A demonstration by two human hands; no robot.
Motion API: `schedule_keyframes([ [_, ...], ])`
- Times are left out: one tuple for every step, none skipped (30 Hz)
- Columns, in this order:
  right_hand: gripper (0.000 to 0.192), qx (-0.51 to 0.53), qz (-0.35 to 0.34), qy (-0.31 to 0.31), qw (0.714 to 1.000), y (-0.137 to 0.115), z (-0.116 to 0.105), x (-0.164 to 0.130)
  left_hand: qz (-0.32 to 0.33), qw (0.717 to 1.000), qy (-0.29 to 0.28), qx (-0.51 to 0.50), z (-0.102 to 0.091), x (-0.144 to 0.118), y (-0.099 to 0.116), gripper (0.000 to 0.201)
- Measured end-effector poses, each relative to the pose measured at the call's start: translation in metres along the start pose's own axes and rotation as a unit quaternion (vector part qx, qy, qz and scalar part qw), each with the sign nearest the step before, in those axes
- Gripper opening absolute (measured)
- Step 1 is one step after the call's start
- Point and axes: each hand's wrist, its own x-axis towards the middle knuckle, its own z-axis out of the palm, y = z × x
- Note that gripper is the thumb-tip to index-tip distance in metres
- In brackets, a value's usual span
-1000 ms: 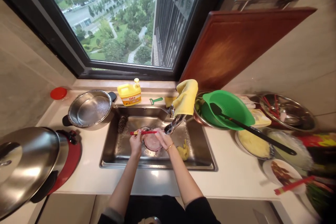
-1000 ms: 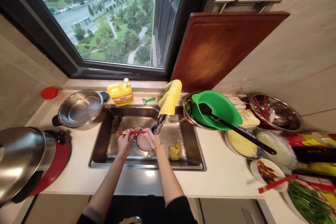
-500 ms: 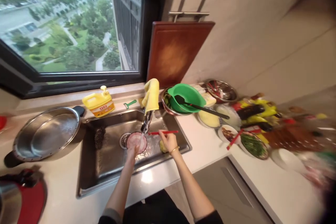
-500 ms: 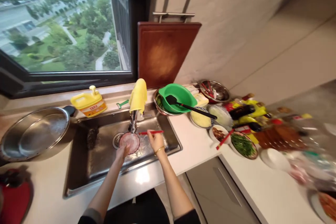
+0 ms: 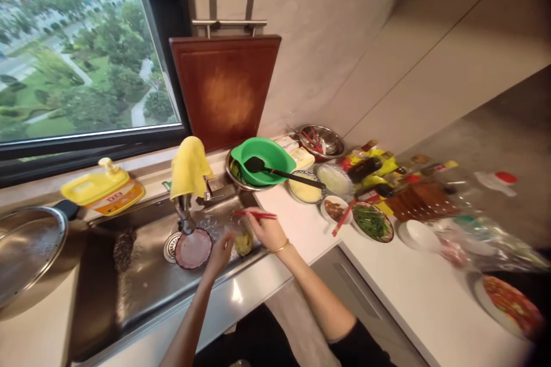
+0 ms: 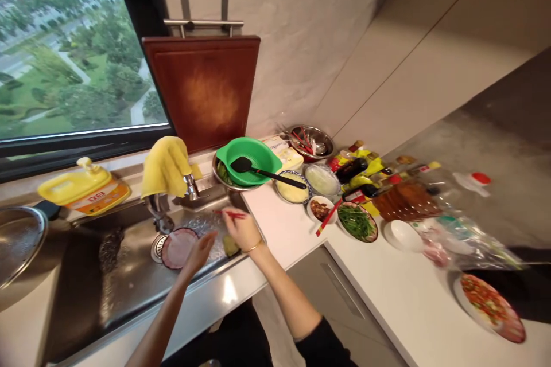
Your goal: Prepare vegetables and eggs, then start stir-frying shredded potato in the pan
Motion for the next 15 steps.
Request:
schedule_keyframes([
  [0.028, 0.002, -0.004, 0.045, 0.999, 0.004, -0.034, 0.011, 0.011, 1.000, -0.007, -0.002, 0.007, 0.003, 0.014, 0.037],
  [0.028, -0.001, -0.003, 0.089, 0.996, 0.012, -0.069, 0.023, 0.019, 1.000, -0.014, -0.006, 0.015, 0.006, 0.028, 0.038],
  [0.029, -0.012, 0.004, 0.128, 0.992, 0.024, -0.106, 0.037, 0.024, 0.999, -0.023, -0.012, 0.023, 0.009, 0.040, 0.039],
  [0.030, -0.036, 0.024, 0.171, 0.984, 0.040, -0.141, 0.051, 0.026, 0.999, -0.032, -0.019, 0.031, 0.012, 0.050, 0.040],
  [0.033, -0.077, 0.043, 0.211, 0.974, 0.060, -0.173, 0.066, 0.027, 0.999, -0.040, -0.026, 0.038, 0.015, 0.058, 0.042],
  [0.035, -0.123, 0.061, 0.234, 0.962, 0.084, -0.201, 0.081, 0.025, 0.998, -0.043, -0.031, 0.046, 0.018, 0.063, 0.043],
  [0.036, -0.163, 0.077, 0.234, 0.955, 0.110, -0.223, 0.096, 0.020, 0.998, -0.042, -0.033, 0.052, 0.020, 0.066, 0.045],
  [0.036, -0.195, 0.094, 0.221, 0.951, 0.138, -0.240, 0.110, 0.012, 0.999, -0.036, -0.032, 0.058, 0.022, 0.067, 0.045],
  [0.036, -0.223, 0.117, 0.200, 0.947, 0.166, -0.251, 0.124, 0.001, 0.999, -0.029, -0.028, 0.062, 0.022, 0.066, 0.046],
  [0.035, -0.251, 0.146, 0.162, 0.943, 0.193, -0.256, 0.136, -0.010, 0.999, -0.020, -0.026, 0.064, 0.022, 0.063, 0.046],
  [0.034, -0.272, 0.182, 0.133, 0.935, 0.217, -0.257, 0.148, -0.020, 0.999, -0.011, -0.025, 0.066, 0.021, 0.058, 0.046],
  [0.033, -0.288, 0.214, 0.106, 0.927, 0.238, -0.255, 0.157, -0.029, 0.999, -0.001, -0.027, 0.066, 0.019, 0.052, 0.046],
  [0.033, -0.297, 0.236, 0.085, 0.921, 0.255, -0.251, 0.166, -0.038, 0.999, 0.012, -0.031, 0.065, 0.017, 0.044, 0.046],
  [0.033, -0.299, 0.248, 0.070, 0.919, 0.269, -0.246, 0.173, -0.048, 0.998, 0.028, -0.035, 0.063, 0.014, 0.036, 0.047],
  [0.033, -0.295, 0.245, 0.058, 0.922, 0.278, -0.241, 0.179, -0.061, 0.996, 0.045, -0.040, 0.060, 0.012, 0.027, 0.049],
])
